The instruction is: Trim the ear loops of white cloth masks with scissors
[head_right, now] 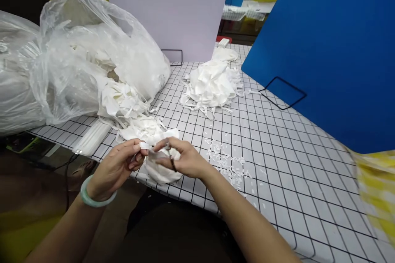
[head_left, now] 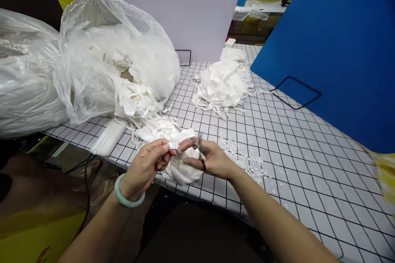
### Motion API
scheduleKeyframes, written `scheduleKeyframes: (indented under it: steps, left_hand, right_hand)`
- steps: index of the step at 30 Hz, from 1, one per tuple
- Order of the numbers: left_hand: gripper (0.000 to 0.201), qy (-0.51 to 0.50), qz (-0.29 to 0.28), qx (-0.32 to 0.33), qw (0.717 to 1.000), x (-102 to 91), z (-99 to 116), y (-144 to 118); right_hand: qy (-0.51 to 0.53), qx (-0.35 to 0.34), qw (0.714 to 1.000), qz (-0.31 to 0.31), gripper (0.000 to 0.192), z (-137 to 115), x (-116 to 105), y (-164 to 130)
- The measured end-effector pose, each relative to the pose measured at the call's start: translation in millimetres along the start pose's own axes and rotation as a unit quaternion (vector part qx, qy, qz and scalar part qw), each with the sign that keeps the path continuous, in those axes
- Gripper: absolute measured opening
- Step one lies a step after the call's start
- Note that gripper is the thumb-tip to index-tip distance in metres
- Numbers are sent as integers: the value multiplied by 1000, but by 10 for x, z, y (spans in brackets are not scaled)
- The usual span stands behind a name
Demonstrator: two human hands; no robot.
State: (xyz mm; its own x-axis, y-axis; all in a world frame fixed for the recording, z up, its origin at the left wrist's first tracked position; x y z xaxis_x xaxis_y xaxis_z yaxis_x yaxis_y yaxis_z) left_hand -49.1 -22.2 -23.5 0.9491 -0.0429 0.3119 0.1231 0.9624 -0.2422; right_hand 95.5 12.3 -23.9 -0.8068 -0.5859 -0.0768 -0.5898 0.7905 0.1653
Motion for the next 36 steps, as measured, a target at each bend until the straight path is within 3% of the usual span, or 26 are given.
scheduleKeyframes:
  steps: [2,4,7,10,13,16,18,20,23,26,31,36]
  left_hand:
    - [24,5,12,14,1000,-30,42,-11]
    - [23,30,20,71,997,-4,155,-28]
    - [25,33,-16,149,988,226,238,-42]
    - [26,-41,-44,125,990,429,142,26]
    - [22,-91,36,144,985,247,266,96]
    - [19,-77,153,279,945,-136,676,14]
    - [20,-38,191,355,914,-217,838,-77]
    - [23,-3,158,331,930,-56,714,-24]
    - [25,30,40,196,979,438,156,132]
    - [30,72,-32,143,987,813,-233,144]
    - [31,144,-96,164,971,1070,-302,113]
    - [27,213,-115,210,947,1173,-243,89]
  right_hand:
    - [-5,18,999,-26,19,53,85,45]
    - [13,37,998,49,21,138,34,21]
    - [95,68,979,168,28,335,54,-137]
    - [175,108,961,187,37,511,285,-252]
    - [188,126,961,161,39,513,378,-306]
    - [100,102,977,157,32,353,157,-395]
    - [35,91,983,156,30,266,-6,-478]
    - [7,88,982,170,31,228,-118,-566]
    - [-3,85,977,196,32,213,-192,-687]
    - [-83,107,974,180,32,186,-237,-803]
    - [-264,162,938,156,42,93,-459,-1048]
    - [-311,170,925,135,41,65,-545,-1166]
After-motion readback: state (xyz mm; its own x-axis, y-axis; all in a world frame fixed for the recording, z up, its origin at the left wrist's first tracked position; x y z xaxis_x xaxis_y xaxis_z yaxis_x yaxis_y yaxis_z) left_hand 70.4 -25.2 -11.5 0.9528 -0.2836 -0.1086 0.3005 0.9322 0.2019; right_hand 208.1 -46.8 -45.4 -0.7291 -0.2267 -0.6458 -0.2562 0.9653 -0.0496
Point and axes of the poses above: each hand's wrist, its own y-axis towards the middle knuckle, its own x-axis out of the palm, z = x × y, the point moved 9 cm from there along y, towards the middle knuckle
